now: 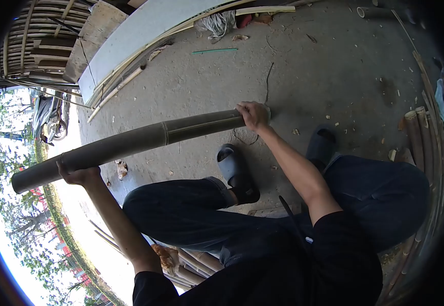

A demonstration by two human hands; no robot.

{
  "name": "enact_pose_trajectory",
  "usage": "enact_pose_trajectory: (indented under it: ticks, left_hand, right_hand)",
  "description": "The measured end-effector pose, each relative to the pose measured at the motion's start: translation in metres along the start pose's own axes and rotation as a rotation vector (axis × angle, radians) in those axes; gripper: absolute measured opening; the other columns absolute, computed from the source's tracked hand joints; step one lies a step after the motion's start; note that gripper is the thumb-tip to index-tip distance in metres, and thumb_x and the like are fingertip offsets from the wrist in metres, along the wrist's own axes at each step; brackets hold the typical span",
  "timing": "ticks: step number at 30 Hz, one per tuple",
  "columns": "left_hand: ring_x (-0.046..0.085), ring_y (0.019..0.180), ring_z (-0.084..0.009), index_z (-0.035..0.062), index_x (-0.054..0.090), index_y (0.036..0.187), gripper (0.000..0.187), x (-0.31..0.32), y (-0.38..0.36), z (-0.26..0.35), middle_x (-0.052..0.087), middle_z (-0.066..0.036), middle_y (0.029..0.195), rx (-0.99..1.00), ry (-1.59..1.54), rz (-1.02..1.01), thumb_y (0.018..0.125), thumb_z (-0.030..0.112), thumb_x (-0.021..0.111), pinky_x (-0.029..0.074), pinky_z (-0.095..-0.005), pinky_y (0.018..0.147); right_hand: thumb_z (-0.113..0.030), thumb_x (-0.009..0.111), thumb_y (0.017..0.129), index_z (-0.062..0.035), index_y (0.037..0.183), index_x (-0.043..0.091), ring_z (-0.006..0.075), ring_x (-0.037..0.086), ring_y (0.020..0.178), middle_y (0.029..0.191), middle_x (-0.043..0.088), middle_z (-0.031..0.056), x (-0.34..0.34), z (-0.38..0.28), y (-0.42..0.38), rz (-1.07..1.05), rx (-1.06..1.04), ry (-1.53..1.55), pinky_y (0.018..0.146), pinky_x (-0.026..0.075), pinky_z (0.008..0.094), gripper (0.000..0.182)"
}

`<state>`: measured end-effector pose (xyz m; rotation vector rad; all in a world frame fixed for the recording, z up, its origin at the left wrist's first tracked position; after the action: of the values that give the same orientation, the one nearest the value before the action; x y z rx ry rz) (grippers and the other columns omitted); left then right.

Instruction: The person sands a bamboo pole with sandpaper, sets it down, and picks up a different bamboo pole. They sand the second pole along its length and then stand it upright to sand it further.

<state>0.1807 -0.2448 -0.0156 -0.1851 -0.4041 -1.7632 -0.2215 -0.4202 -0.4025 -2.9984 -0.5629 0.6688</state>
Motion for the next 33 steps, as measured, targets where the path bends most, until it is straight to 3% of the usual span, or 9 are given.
enact_pose_trajectory:
  ticks: [6, 7, 9, 16, 18, 21, 26, 30, 33]
  left_hand:
    - [0.064, 0.109, -0.0343, 0.0081, 0.061, 0.120, 0.056, -0.005, 0.008, -0.007, 0.064, -0.014, 0.116, -0.126, 0.099, -0.058, 0.087, 0.053, 0.065, 0.051, -0.0525, 0.102]
    - [0.064, 0.108, -0.0333, 0.0084, 0.062, 0.117, 0.053, -0.005, 0.009, -0.009, 0.065, -0.013, 0.113, -0.123, 0.100, -0.020, 0.087, 0.052, 0.065, 0.051, -0.0518, 0.101]
    - [0.065, 0.106, -0.0322, 0.0087, 0.063, 0.114, 0.050, -0.016, 0.013, -0.008, 0.065, -0.012, 0.110, -0.116, 0.105, 0.025, 0.087, 0.051, 0.064, 0.052, -0.0511, 0.099]
    - [0.066, 0.099, -0.0290, 0.0102, 0.064, 0.104, 0.046, -0.019, 0.029, -0.020, 0.067, -0.009, 0.100, -0.127, 0.086, -0.112, 0.088, 0.053, 0.061, 0.053, -0.0484, 0.094]
    - [0.066, 0.099, -0.0294, 0.0108, 0.063, 0.106, 0.046, -0.018, 0.022, -0.021, 0.066, -0.008, 0.101, -0.120, 0.125, 0.030, 0.089, 0.053, 0.060, 0.053, -0.0488, 0.095]
    - [0.066, 0.100, -0.0293, 0.0119, 0.063, 0.108, 0.047, -0.031, 0.042, -0.025, 0.066, -0.008, 0.102, -0.112, 0.083, -0.067, 0.088, 0.054, 0.062, 0.053, -0.0487, 0.096]
    - [0.066, 0.099, -0.0281, 0.0114, 0.063, 0.105, 0.047, -0.027, 0.046, -0.027, 0.066, -0.008, 0.101, -0.155, 0.075, -0.087, 0.087, 0.055, 0.064, 0.053, -0.0483, 0.096]
    - [0.059, 0.115, -0.0321, 0.0085, 0.058, 0.126, 0.063, -0.025, 0.035, -0.028, 0.060, -0.012, 0.121, -0.168, 0.169, -0.009, 0.086, 0.056, 0.067, 0.048, -0.0517, 0.104]
    - [0.056, 0.120, -0.0347, 0.0076, 0.054, 0.134, 0.069, -0.028, 0.032, -0.028, 0.057, -0.014, 0.127, -0.137, 0.147, -0.029, 0.087, 0.056, 0.066, 0.045, -0.0539, 0.108]
  right_hand:
    - [-0.047, 0.052, 0.097, -0.0094, 0.092, 0.076, 0.0373, 0.069, 0.088, 0.087, 0.073, 0.0168, -0.012, -0.006, -0.011, 0.188, -0.442, 0.080, 0.082, 0.052, 0.0457, 0.044]
    - [-0.047, 0.052, 0.097, -0.0094, 0.092, 0.076, 0.0373, 0.069, 0.088, 0.087, 0.073, 0.0168, -0.015, 0.015, -0.006, 0.182, -0.443, 0.079, 0.082, 0.052, 0.0457, 0.044]
    - [-0.047, 0.054, 0.095, -0.0092, 0.094, 0.076, 0.0367, 0.070, 0.088, 0.086, 0.073, 0.0168, -0.008, 0.069, 0.005, 0.012, 0.021, 0.179, 0.081, 0.052, 0.0447, 0.044]
    - [-0.040, 0.055, 0.094, -0.0072, 0.098, 0.077, 0.0373, 0.070, 0.086, 0.089, 0.073, 0.0178, -0.012, 0.010, -0.011, 0.183, -0.349, 0.156, 0.076, 0.052, 0.0445, 0.040]
    - [-0.039, 0.054, 0.095, -0.0069, 0.099, 0.076, 0.0377, 0.070, 0.084, 0.088, 0.072, 0.0178, -0.016, 0.040, -0.004, 0.126, -0.357, 0.139, 0.075, 0.053, 0.0437, 0.039]
    - [-0.043, 0.054, 0.096, -0.0060, 0.096, 0.076, 0.0379, 0.072, 0.087, 0.090, 0.074, 0.0164, -0.017, 0.060, 0.001, -0.019, -0.103, 0.006, 0.082, 0.054, 0.0441, 0.043]
    - [-0.047, 0.052, 0.097, -0.0066, 0.102, 0.073, 0.0345, 0.070, 0.098, 0.102, 0.074, 0.0146, 0.007, -0.041, -0.028, 0.430, -0.522, -0.038, 0.092, 0.050, 0.0453, 0.046]
    - [-0.048, 0.051, 0.097, -0.0067, 0.105, 0.071, 0.0351, 0.067, 0.100, 0.107, 0.072, 0.0141, 0.003, 0.002, -0.028, 0.447, -0.556, -0.091, 0.091, 0.050, 0.0462, 0.047]
    - [-0.048, 0.053, 0.096, -0.0068, 0.108, 0.070, 0.0354, 0.066, 0.100, 0.103, 0.071, 0.0128, -0.005, 0.038, -0.024, 0.562, -0.235, -0.076, 0.094, 0.050, 0.0471, 0.047]
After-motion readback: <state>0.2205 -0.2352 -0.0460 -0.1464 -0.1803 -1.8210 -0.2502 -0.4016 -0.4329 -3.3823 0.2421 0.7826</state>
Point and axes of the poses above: each hand's wrist, its own y-axis towards the middle knuckle, its own x-axis out of the palm, z = x × y, the point moved 4 cm from there along y, towards the middle knuckle
